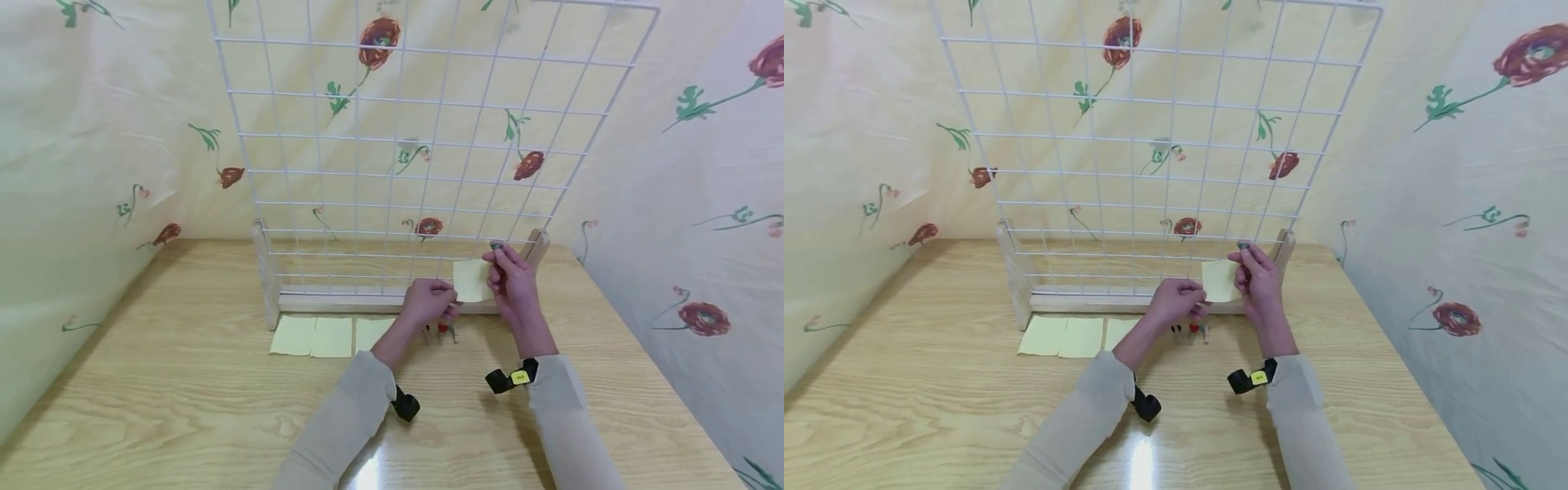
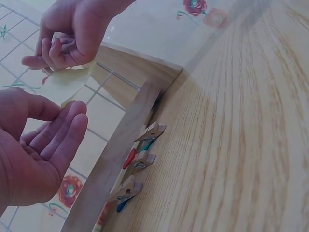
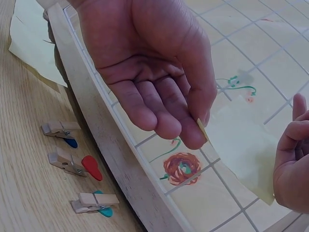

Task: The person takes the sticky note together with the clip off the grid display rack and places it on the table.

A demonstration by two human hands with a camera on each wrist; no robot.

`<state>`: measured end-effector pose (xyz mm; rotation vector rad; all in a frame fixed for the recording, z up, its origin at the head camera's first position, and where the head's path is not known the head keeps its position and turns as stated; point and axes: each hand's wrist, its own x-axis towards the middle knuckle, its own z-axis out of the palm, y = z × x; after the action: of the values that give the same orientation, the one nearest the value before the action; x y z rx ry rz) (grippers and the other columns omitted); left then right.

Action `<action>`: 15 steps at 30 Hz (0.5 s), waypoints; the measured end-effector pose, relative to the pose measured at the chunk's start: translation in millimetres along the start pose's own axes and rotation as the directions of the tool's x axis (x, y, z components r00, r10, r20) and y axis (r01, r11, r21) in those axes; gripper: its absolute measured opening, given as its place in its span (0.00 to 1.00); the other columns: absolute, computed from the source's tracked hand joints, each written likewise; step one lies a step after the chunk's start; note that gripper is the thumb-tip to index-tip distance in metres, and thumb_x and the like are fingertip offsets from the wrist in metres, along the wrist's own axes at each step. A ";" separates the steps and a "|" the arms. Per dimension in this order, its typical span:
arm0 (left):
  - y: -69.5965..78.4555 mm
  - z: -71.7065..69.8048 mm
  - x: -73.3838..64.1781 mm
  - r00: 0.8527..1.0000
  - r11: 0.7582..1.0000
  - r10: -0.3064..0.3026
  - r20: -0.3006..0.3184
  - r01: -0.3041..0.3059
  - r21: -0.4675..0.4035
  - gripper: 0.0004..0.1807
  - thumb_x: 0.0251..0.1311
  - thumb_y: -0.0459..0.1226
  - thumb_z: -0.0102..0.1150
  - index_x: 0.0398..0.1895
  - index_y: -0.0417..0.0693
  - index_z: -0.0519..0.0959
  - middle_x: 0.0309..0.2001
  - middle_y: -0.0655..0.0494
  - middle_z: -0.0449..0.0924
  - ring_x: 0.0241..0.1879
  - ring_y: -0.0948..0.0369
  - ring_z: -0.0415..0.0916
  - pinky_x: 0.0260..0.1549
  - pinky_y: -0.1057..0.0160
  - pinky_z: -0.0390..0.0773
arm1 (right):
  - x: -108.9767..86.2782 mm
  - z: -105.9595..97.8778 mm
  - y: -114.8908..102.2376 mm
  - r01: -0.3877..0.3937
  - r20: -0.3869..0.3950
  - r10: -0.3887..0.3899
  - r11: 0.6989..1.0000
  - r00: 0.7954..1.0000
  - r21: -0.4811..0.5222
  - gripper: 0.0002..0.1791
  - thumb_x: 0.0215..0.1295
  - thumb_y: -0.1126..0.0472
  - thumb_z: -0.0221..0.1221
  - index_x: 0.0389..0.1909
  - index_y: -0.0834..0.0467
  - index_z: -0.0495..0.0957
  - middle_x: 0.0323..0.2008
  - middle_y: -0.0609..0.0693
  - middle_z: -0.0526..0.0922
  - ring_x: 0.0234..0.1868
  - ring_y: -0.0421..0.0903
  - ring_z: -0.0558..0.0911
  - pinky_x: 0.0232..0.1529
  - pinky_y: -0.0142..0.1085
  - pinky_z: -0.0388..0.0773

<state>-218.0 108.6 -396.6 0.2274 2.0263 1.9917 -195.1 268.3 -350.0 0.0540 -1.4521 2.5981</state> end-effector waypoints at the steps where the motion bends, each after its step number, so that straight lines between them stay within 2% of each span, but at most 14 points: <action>1: 0.0 -0.1 0.1 1.000 1.000 0.004 0.002 -0.004 0.004 0.10 0.60 0.30 0.57 0.43 0.37 0.83 0.27 0.51 0.86 0.23 0.58 0.83 0.25 0.64 0.83 | -0.1 -0.4 -0.3 0.002 0.001 -0.002 1.000 1.000 -0.003 0.08 0.73 0.63 0.48 0.44 0.58 0.76 0.27 0.46 0.84 0.17 0.36 0.69 0.16 0.23 0.61; 8: 1.6 -1.7 -1.8 1.000 0.999 0.012 0.007 -0.012 0.038 0.10 0.60 0.31 0.57 0.42 0.36 0.83 0.27 0.51 0.86 0.22 0.59 0.83 0.24 0.64 0.83 | -0.6 -1.2 -1.8 0.010 0.027 -0.009 1.000 1.000 -0.025 0.08 0.74 0.62 0.48 0.44 0.58 0.76 0.28 0.46 0.84 0.18 0.36 0.69 0.16 0.24 0.61; 15: 2.4 -4.4 -2.7 1.000 1.000 0.007 0.013 -0.007 0.021 0.10 0.60 0.30 0.56 0.42 0.36 0.82 0.27 0.49 0.86 0.21 0.60 0.82 0.25 0.63 0.83 | -1.6 0.5 -3.2 0.005 0.034 -0.005 1.000 0.999 -0.001 0.08 0.74 0.64 0.47 0.44 0.60 0.75 0.26 0.46 0.83 0.17 0.36 0.69 0.16 0.24 0.61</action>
<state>-217.0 103.7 -394.0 0.2522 2.0417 1.9688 -193.1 269.2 -347.2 0.1014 -1.4631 2.6049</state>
